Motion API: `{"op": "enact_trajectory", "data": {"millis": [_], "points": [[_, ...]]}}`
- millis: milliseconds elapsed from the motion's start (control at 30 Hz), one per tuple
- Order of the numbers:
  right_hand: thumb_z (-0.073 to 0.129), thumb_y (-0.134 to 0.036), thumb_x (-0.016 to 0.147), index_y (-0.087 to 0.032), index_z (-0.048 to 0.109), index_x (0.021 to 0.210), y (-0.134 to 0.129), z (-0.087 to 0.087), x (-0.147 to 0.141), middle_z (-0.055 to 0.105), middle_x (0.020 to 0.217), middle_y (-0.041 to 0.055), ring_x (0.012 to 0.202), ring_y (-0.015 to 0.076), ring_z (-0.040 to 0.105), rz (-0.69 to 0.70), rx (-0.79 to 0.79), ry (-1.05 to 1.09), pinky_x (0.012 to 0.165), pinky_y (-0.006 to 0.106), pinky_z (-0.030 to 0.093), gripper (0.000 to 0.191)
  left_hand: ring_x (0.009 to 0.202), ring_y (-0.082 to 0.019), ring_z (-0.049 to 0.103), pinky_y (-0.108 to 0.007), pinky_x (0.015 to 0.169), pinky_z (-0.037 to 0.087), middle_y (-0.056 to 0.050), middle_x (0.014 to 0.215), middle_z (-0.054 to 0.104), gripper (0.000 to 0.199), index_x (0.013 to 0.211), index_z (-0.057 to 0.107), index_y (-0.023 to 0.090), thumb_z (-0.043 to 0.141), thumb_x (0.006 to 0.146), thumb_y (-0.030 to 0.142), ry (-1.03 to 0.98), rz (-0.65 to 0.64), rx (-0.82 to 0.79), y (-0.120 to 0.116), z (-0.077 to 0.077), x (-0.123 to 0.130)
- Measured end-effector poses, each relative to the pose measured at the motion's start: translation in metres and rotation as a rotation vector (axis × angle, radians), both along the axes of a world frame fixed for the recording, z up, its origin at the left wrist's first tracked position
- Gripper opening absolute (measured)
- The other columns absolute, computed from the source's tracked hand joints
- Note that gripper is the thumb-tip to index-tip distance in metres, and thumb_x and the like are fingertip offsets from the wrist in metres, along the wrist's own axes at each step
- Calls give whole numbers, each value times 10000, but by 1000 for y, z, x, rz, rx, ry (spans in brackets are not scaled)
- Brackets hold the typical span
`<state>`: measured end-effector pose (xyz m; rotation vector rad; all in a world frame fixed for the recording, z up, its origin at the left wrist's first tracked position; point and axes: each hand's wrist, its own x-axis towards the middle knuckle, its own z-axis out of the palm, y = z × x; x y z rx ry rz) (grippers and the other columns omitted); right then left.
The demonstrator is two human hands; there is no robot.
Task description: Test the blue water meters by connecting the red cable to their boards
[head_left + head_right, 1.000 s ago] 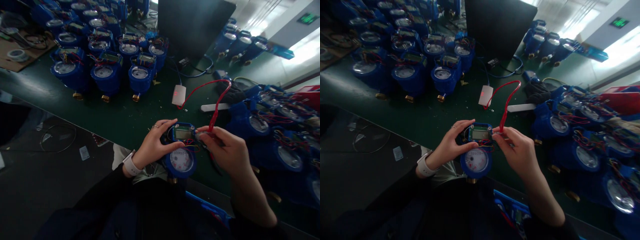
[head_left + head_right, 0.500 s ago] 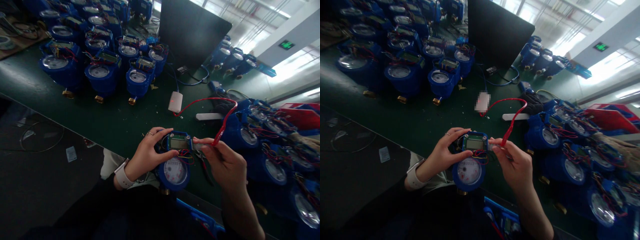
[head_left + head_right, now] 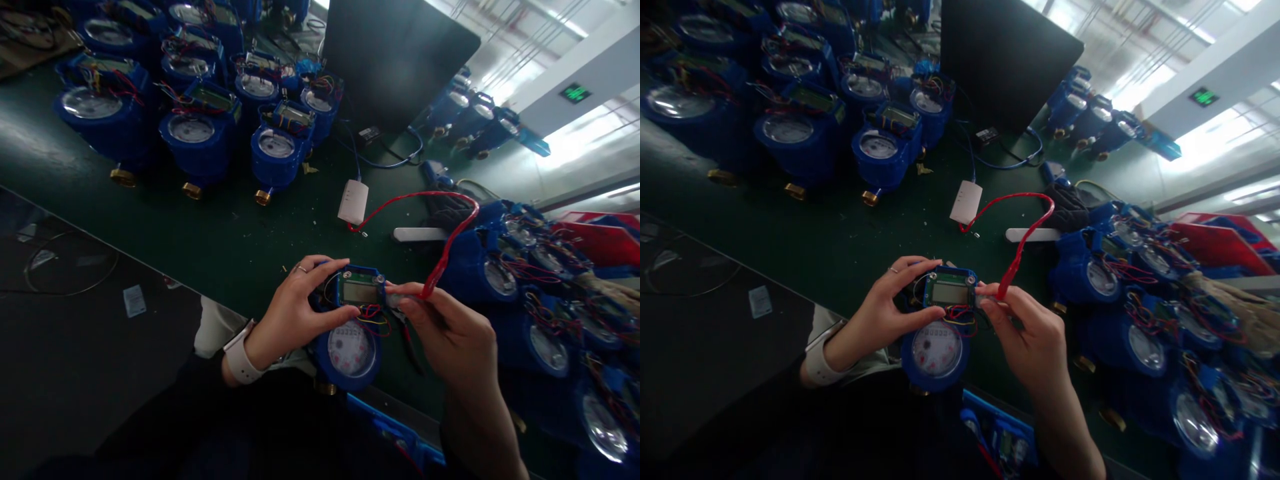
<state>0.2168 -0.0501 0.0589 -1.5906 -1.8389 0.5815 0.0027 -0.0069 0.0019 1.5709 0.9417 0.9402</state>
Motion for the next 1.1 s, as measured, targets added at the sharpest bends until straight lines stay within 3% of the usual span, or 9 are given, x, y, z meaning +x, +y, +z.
{"op": "enact_trajectory", "data": {"millis": [733,1100], "points": [[610,-170,935,-253,677,988,7,2,0,669,963,-16,785,96,660,53,-68,9,652,132,601,119,1176,-233,536,-368,1012,436,-88,1265,547,590,1311,571,191,781,787,364,-35,-16,-6,0,-2,1],[623,-190,918,-244,692,974,7,2,0,688,963,10,761,143,677,31,-76,-6,611,203,625,105,1195,-252,533,-408,1030,448,-92,1273,552,582,1310,569,219,774,791,385,-47,-19,-6,0,-4,1]]}}
